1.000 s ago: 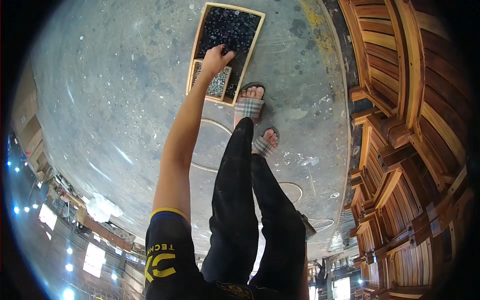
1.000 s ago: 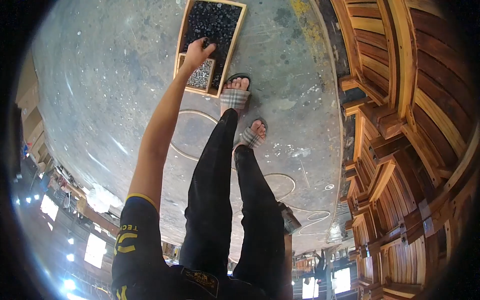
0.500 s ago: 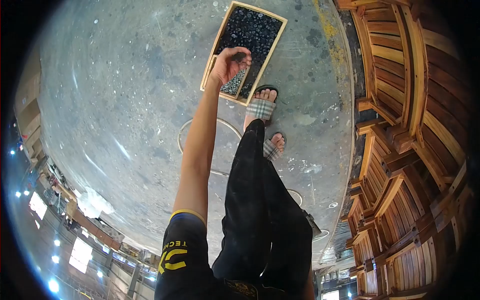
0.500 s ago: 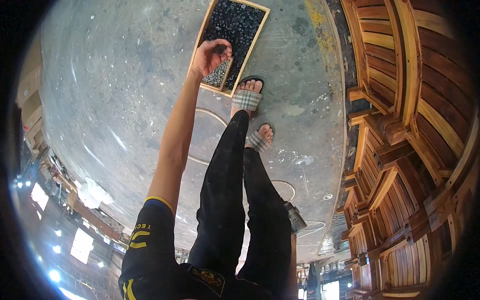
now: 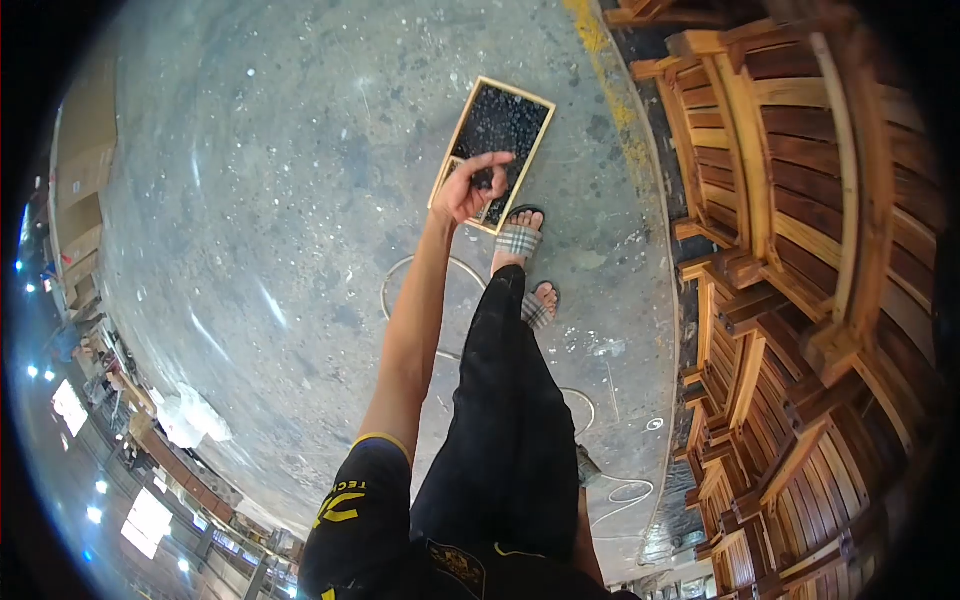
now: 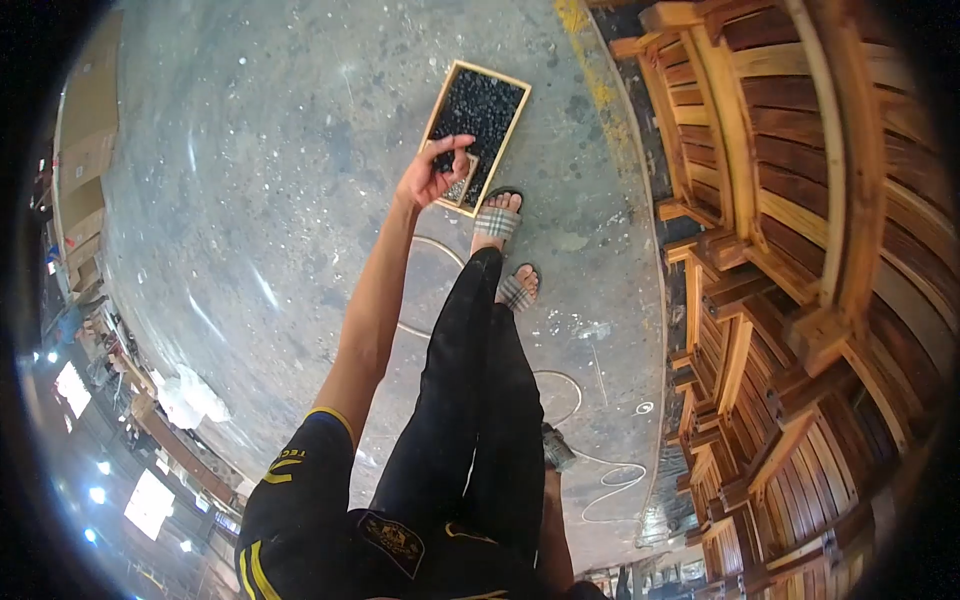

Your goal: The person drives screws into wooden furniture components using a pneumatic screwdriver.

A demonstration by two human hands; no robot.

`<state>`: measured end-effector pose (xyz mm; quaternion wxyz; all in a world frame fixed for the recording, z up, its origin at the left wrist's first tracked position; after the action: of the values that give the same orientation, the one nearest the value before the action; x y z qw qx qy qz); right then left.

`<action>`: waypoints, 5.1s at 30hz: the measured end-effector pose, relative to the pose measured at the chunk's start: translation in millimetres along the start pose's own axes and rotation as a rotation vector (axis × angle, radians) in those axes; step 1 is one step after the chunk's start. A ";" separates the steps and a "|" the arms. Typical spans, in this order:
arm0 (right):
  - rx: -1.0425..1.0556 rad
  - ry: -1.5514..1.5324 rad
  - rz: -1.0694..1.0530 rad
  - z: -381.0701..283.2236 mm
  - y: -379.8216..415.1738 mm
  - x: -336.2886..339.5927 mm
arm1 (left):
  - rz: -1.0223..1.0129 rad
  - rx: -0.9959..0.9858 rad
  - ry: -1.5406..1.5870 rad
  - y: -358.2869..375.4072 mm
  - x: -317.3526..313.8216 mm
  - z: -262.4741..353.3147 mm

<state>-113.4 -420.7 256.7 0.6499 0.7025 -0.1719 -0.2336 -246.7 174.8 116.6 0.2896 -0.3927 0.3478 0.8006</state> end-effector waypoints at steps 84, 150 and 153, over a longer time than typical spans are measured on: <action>0.574 -1.413 1.018 -139.4 268.3 -148.0 | -1.038 1.521 -0.409 101.6 -682.6 -76.8; 1.856 -1.281 0.858 -259.0 476.9 -146.2 | -1.129 1.448 -0.712 127.3 -792.2 -76.3; 1.831 -1.374 0.938 -257.1 474.6 -143.9 | -1.215 1.328 -0.635 146.6 -803.6 -68.7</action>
<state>-61.8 -173.8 755.1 -0.2847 0.5003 -0.8125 -0.0923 95.5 -118.9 801.1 0.9006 -0.0260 0.3730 0.2218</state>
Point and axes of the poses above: each hand's wrist, its own y-axis away from the middle knuckle, its own x-axis out of the back of the hand, z = x × y, the point moved 6 cm from there along -y, towards the middle knuckle, and after that the axes turned 15 degrees about -z, right-handed, at the moved point
